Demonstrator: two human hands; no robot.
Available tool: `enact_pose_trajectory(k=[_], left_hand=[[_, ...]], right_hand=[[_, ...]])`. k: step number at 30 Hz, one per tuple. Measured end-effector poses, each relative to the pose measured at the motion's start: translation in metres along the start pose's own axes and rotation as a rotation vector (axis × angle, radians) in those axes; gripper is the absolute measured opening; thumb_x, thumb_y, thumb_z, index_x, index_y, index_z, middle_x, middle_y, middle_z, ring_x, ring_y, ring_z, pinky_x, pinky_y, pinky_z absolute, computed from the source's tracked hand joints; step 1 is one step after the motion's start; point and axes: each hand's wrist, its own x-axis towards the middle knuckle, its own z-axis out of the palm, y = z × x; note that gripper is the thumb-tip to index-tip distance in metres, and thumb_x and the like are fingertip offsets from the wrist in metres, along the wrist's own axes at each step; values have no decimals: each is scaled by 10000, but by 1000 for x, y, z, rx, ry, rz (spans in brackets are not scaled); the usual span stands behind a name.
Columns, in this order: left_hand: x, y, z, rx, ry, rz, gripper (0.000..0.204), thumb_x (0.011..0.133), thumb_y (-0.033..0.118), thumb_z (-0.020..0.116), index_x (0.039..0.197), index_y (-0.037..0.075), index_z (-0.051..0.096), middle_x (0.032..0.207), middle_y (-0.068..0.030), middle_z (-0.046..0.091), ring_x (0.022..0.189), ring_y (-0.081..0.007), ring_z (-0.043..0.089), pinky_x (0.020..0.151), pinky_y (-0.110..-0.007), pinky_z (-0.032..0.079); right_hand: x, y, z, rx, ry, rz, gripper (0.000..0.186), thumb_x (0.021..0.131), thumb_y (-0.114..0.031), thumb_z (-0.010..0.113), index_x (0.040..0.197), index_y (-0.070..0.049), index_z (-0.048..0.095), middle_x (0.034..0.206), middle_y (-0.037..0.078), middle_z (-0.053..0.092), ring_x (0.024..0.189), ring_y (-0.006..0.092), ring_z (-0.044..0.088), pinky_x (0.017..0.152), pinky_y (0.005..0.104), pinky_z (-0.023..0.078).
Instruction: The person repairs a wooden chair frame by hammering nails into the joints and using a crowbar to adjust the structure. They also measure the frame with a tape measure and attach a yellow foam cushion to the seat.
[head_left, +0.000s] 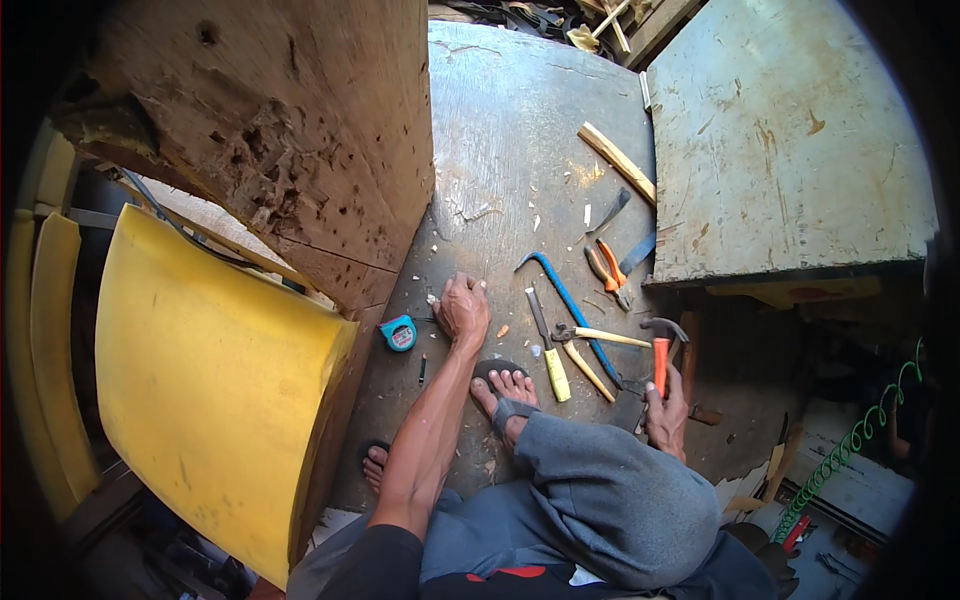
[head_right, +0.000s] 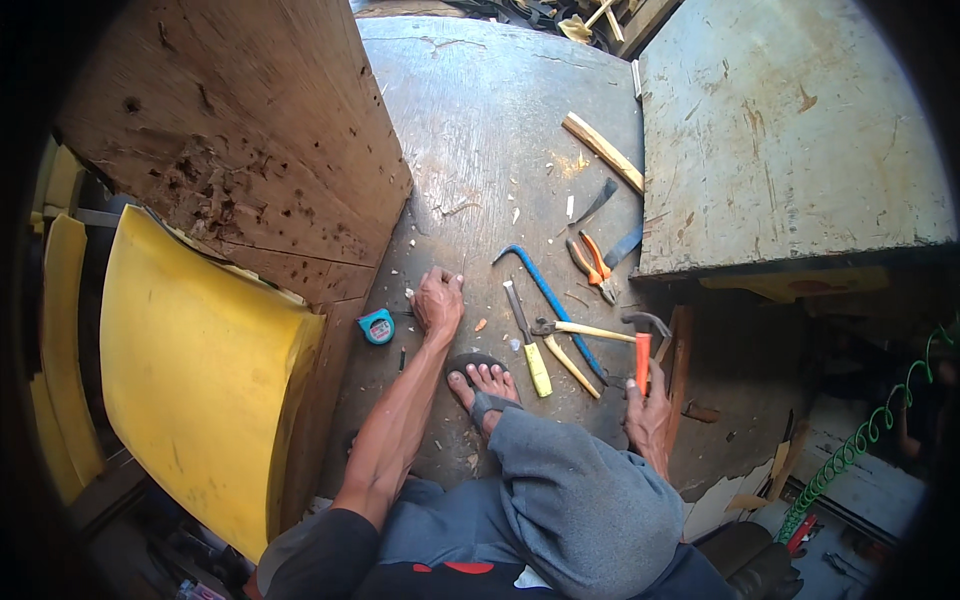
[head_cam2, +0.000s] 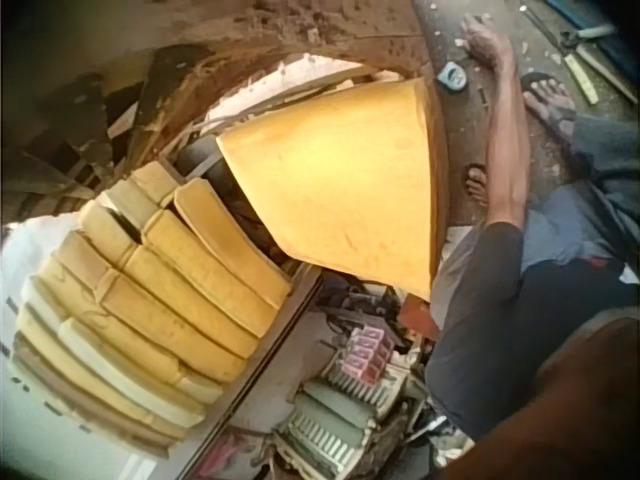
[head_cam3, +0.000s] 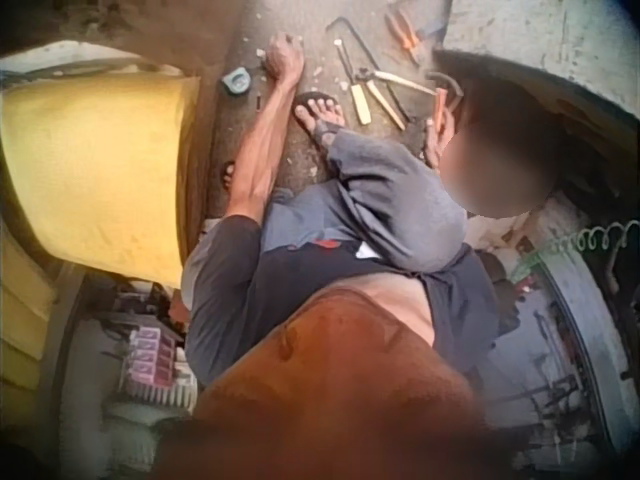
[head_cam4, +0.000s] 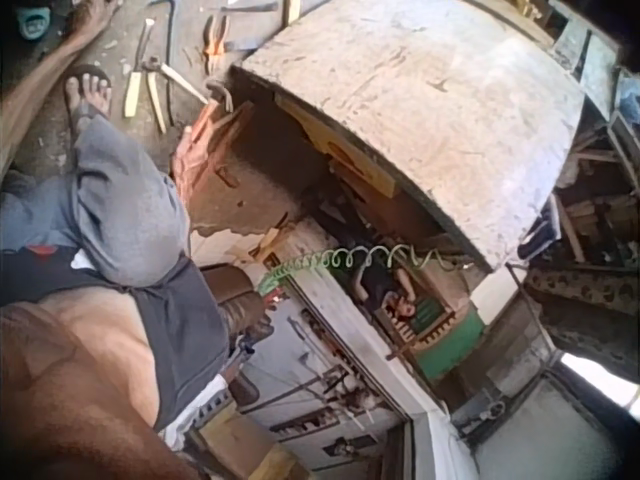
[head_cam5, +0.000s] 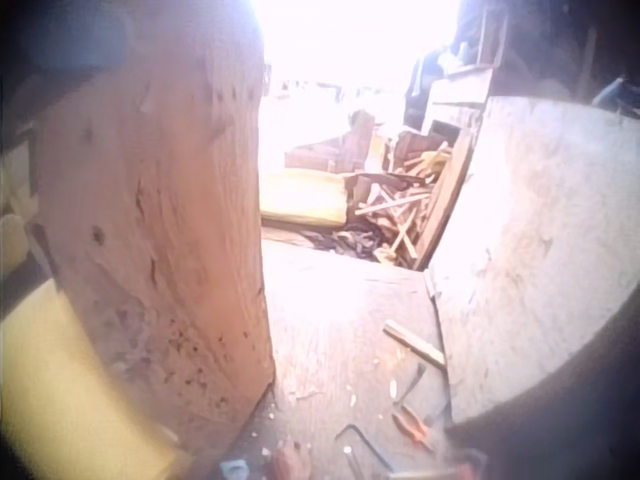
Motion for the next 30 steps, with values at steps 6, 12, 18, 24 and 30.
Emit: enact_pose_trajectory(k=[6,12,18,24,30], left_hand=[[-2,9,0,-25,-68,-41,153,902,227,664,896,76,647,938,-98,663,951,-327,638,886,-498,404],[0,8,-4,-18,-78,-42,145,909,222,655,907,77,642,955,-117,674,955,-339,646,887,-507,400],[-3,12,-3,12,-90,-37,136,901,215,664,913,81,642,952,-118,681,960,-341,652,862,-510,411],[-1,11,-8,20,-97,-61,139,894,215,673,933,84,651,956,-116,693,971,-343,658,856,-504,419],[2,24,-9,43,-141,-89,140,903,222,657,939,86,657,993,-123,703,991,-341,664,904,-521,404]], right_hand=[[32,-47,107,-30,-150,-611,411,990,-148,556,1381,-49,476,1078,282,661,983,456,662,811,464,536],[69,-86,171,-18,-75,-866,352,977,-126,566,1306,-17,507,1032,274,662,893,468,661,714,498,551],[78,-79,179,-240,-193,-803,329,1001,-224,519,1283,-58,491,948,249,662,768,472,655,631,543,525],[67,-95,169,-243,-192,-816,348,997,-212,522,1302,-50,478,908,263,666,766,469,657,635,551,518],[66,-99,162,-129,-63,-926,332,975,-175,580,1261,-17,525,855,274,661,731,447,661,594,509,528]])
